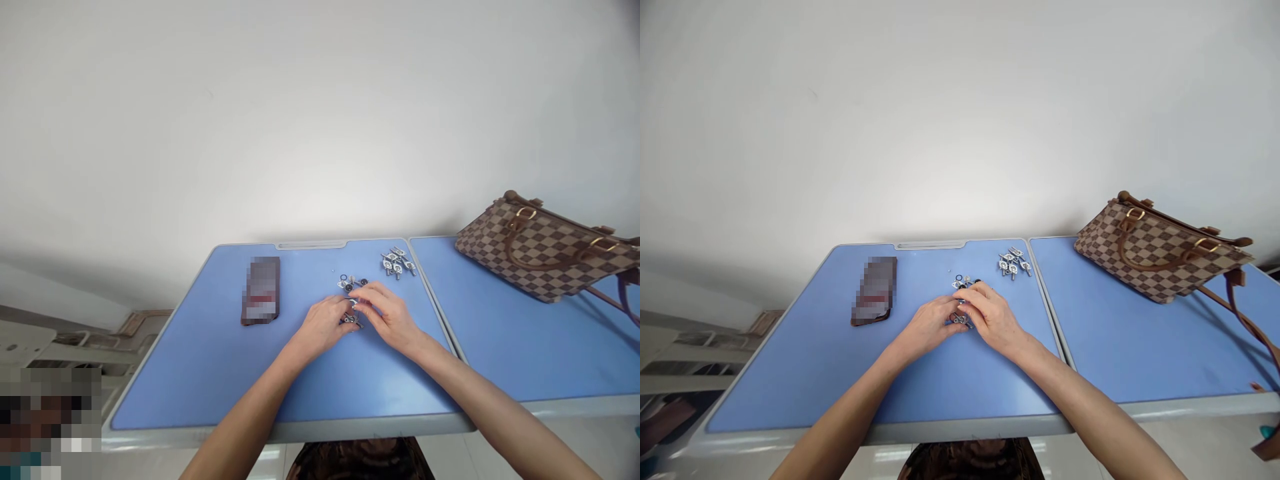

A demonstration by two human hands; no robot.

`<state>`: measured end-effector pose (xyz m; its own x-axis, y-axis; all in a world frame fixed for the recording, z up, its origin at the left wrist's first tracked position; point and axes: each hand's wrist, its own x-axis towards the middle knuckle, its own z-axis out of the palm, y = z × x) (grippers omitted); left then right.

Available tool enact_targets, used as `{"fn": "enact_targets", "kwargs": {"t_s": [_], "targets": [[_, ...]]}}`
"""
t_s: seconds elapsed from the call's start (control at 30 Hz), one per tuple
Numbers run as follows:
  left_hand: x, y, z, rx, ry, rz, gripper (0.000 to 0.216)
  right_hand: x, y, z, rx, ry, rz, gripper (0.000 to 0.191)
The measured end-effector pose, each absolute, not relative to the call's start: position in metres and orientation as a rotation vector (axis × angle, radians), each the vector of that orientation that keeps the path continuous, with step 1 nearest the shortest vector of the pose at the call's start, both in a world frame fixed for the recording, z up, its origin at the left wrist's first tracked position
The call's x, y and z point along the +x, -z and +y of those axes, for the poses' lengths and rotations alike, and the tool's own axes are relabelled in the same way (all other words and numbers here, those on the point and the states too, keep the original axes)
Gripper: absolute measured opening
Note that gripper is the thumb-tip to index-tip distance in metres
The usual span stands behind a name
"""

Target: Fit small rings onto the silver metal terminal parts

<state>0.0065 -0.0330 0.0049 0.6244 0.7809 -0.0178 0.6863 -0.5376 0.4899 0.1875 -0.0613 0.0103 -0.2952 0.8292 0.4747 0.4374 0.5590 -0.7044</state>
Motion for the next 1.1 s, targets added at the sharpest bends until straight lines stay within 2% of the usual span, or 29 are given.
{"fn": "enact_targets", "kwargs": {"t_s": [0.2,0.4,0.53,0.7,0.87,1.1], "targets": [[0.0054,-0.0002,-0.0317,2.393,-0.306,1.145,0.014,0.1919,-0.0139,-0.0604,-0.966,-0.689,-1.981,0.033],[0.0052,-0.0009,-0.0304,2.395,-0.295,1.156,0.011,0.1945,-0.0125,-0.0603,-0.997,-0.837,-1.963,0.027],[0.0066,-0.0057,-0.0317,2.399,-0.263,1.175,0.008,0.1922,-0.0127,-0.0599,-1.032,-0.701,-1.93,0.019],[0.0072,-0.006,-0.0327,2.387,-0.279,1.183,0.009,0.1886,-0.0137,-0.0598,-1.057,-0.542,-2.013,0.029],[0.0065,-0.0011,-0.0322,2.399,-0.313,1.174,0.01,0.1881,-0.0064,-0.0574,-1.132,-0.349,-2.02,0.021],[0.0063,-0.0001,-0.0309,2.392,-0.323,1.159,0.009,0.191,-0.0117,-0.0583,-0.974,-0.548,-2.031,0.036]]}}
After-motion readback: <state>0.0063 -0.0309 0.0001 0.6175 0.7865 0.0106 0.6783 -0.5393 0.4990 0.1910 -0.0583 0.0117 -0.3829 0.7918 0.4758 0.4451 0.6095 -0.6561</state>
